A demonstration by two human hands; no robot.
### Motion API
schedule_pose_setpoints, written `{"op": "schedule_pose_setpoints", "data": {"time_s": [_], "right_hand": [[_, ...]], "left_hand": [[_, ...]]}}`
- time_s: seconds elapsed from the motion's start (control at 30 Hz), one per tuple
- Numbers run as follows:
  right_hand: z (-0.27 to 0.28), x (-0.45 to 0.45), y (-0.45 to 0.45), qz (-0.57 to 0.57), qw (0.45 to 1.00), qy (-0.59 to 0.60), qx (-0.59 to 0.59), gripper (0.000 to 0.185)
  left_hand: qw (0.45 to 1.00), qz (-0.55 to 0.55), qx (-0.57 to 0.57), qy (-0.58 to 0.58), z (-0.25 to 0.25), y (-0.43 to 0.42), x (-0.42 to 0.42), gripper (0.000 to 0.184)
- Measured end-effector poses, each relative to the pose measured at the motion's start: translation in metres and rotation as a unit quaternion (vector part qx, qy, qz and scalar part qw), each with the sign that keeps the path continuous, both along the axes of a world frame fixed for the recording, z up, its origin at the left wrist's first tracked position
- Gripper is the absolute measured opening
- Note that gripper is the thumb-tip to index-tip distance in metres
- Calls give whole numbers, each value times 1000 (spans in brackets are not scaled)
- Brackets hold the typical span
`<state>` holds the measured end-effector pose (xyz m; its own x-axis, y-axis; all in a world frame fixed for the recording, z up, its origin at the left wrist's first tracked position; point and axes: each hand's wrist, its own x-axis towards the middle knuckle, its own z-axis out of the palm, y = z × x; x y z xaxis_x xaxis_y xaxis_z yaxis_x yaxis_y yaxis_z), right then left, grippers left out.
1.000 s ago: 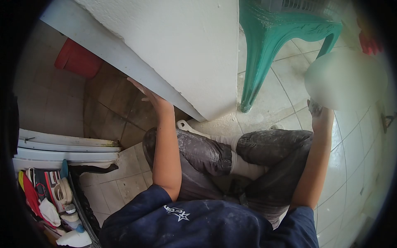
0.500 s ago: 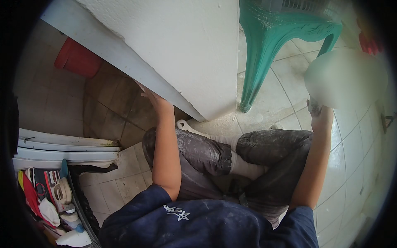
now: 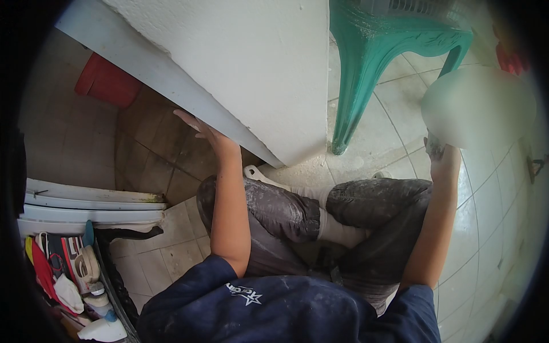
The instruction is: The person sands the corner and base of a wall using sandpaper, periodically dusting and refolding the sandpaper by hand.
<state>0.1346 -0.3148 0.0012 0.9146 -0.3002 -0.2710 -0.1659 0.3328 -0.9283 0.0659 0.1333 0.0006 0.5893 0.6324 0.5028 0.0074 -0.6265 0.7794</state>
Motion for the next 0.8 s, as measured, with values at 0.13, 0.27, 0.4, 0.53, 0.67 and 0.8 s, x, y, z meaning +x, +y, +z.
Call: {"op": "schedule_pose_setpoints", "data": {"time_s": [0.13, 0.27, 0.4, 0.53, 0.67, 0.8], "right_hand": [[-6, 2, -3, -4, 998, -22, -54, 55], [-5, 2, -1, 1, 999, -10, -49, 54], [-5, 1, -1, 4, 999, -10, -48, 54], [-8, 3, -2, 13, 998, -11, -54, 54], [-7, 3, -2, 14, 998, -2, -56, 52], [-7, 3, -2, 20, 998, -4, -55, 52]], "left_hand": [[1000, 8, -4, -18, 4, -4, 2, 90], [1000, 4, 19, 1, 2, 3, 0, 89], [999, -13, 37, -25, 1, 6, 1, 89], [995, -56, 23, -78, -6, 6, 6, 88], [995, -51, 43, -79, -3, 7, 4, 88], [995, -55, 26, -85, -2, 5, 5, 91]]}}
